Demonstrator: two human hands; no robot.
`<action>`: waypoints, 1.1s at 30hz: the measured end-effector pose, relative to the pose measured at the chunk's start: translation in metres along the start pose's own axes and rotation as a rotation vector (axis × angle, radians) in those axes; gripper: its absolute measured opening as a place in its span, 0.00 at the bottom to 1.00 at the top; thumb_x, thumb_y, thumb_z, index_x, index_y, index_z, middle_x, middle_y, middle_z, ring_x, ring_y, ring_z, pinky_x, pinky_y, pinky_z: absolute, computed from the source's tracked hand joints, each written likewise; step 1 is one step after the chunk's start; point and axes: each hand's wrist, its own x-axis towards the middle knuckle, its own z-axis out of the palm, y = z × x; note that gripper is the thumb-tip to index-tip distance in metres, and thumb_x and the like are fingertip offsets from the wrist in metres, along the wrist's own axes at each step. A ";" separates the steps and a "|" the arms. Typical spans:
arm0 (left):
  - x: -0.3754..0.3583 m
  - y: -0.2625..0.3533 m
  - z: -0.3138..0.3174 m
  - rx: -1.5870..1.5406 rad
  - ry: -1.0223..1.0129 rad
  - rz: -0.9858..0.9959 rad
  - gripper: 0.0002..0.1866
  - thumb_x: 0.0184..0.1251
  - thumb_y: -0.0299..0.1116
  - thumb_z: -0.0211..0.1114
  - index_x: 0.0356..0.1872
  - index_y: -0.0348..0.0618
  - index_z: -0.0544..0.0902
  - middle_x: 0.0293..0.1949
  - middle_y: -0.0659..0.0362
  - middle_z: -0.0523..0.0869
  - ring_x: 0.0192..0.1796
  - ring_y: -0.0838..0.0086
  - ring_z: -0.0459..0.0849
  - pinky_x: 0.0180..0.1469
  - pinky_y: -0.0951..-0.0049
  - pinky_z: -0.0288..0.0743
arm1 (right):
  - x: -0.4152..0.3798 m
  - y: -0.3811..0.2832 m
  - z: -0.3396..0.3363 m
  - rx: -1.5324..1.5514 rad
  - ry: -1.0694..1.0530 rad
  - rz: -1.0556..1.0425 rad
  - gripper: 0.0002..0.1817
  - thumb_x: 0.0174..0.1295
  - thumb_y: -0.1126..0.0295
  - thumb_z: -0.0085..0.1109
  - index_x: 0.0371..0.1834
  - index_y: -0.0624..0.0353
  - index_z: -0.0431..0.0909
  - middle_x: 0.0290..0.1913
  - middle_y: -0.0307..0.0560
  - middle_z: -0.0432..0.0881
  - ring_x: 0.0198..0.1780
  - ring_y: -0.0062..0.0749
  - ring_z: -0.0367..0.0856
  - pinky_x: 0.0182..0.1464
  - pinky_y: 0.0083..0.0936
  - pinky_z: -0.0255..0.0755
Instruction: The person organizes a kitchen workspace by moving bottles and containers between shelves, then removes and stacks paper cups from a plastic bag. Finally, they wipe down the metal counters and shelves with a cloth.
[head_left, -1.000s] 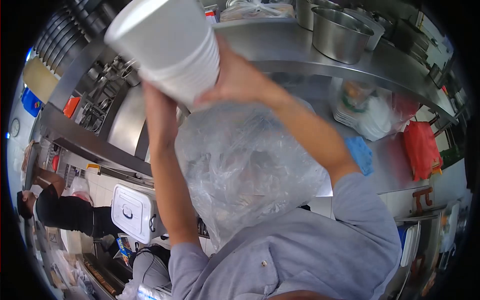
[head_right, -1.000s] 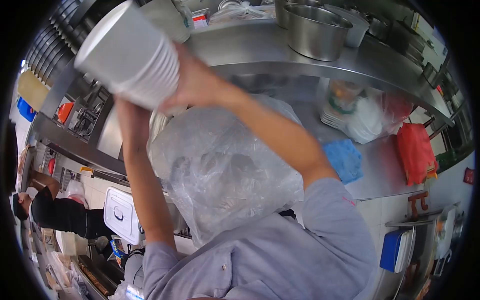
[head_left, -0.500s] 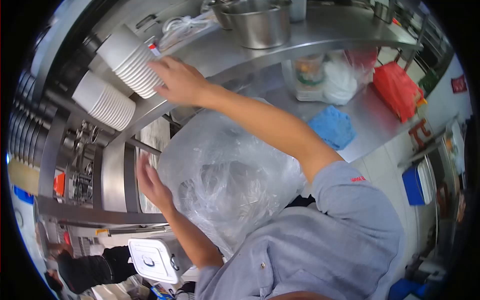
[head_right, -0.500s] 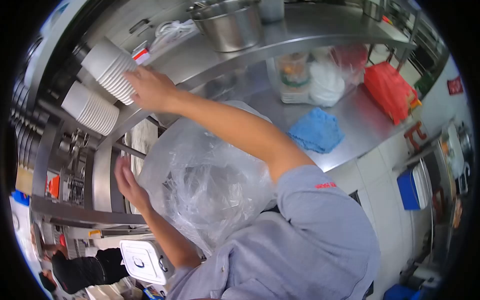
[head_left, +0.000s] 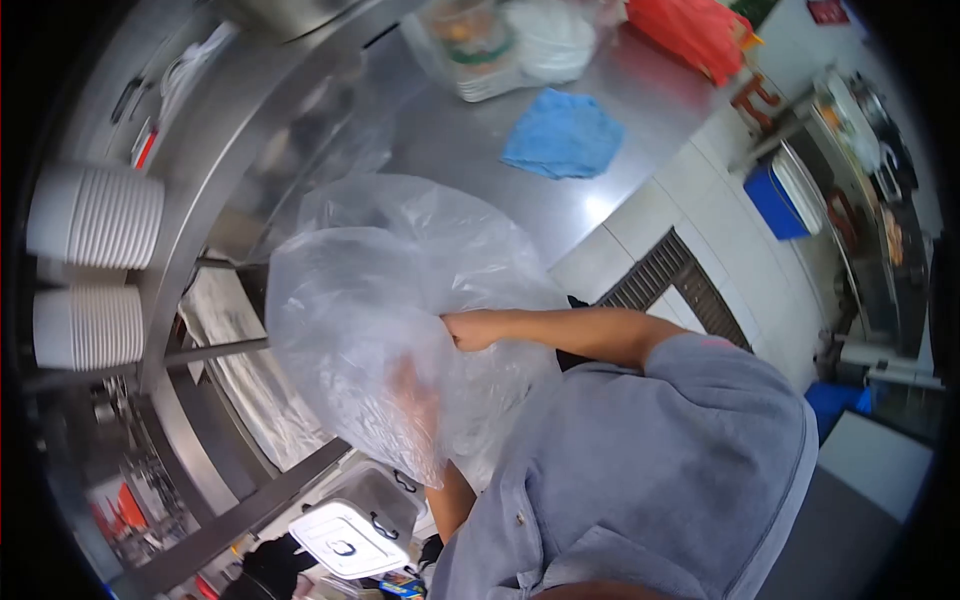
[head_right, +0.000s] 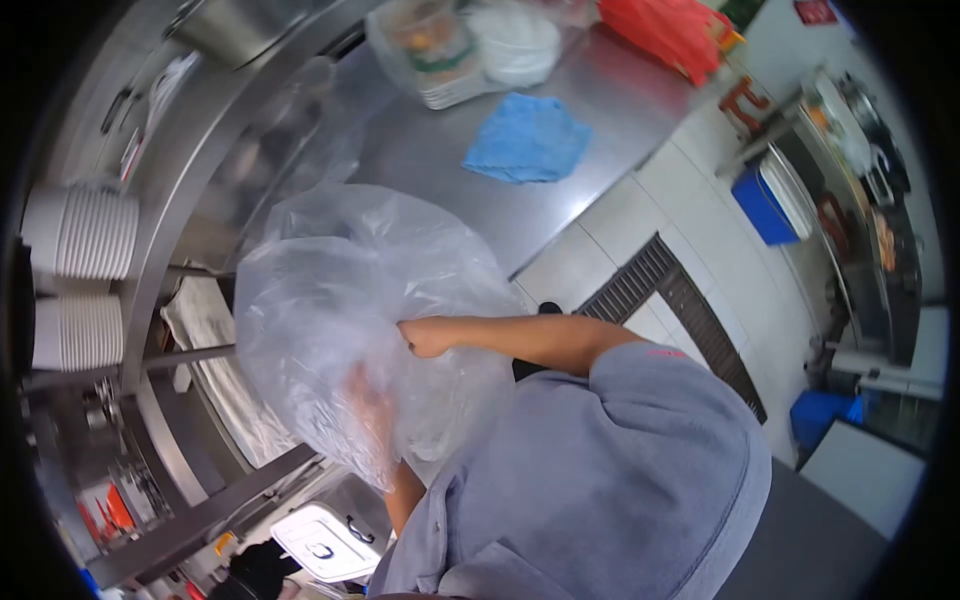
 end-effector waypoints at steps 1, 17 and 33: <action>0.002 0.005 -0.001 0.000 -0.002 0.018 0.46 0.56 0.55 0.68 0.71 0.38 0.63 0.70 0.36 0.62 0.72 0.46 0.60 0.73 0.46 0.51 | -0.006 0.003 -0.001 0.191 -0.067 -0.124 0.28 0.59 0.69 0.62 0.63 0.67 0.69 0.65 0.64 0.71 0.60 0.50 0.75 0.62 0.35 0.68; 0.092 0.080 0.048 -0.368 -0.101 -0.026 0.32 0.68 0.50 0.56 0.66 0.37 0.71 0.68 0.43 0.70 0.73 0.54 0.61 0.75 0.51 0.48 | -0.205 0.047 -0.085 0.159 0.498 -0.333 0.21 0.62 0.76 0.57 0.60 0.65 0.73 0.55 0.55 0.77 0.58 0.43 0.76 0.60 0.33 0.71; 0.008 0.014 -0.137 -1.887 0.343 0.193 0.25 0.70 0.42 0.54 0.64 0.39 0.72 0.57 0.49 0.80 0.52 0.59 0.83 0.53 0.56 0.80 | -0.298 0.151 -0.050 0.845 0.892 0.011 0.12 0.70 0.72 0.52 0.55 0.58 0.73 0.38 0.40 0.79 0.41 0.22 0.80 0.39 0.20 0.77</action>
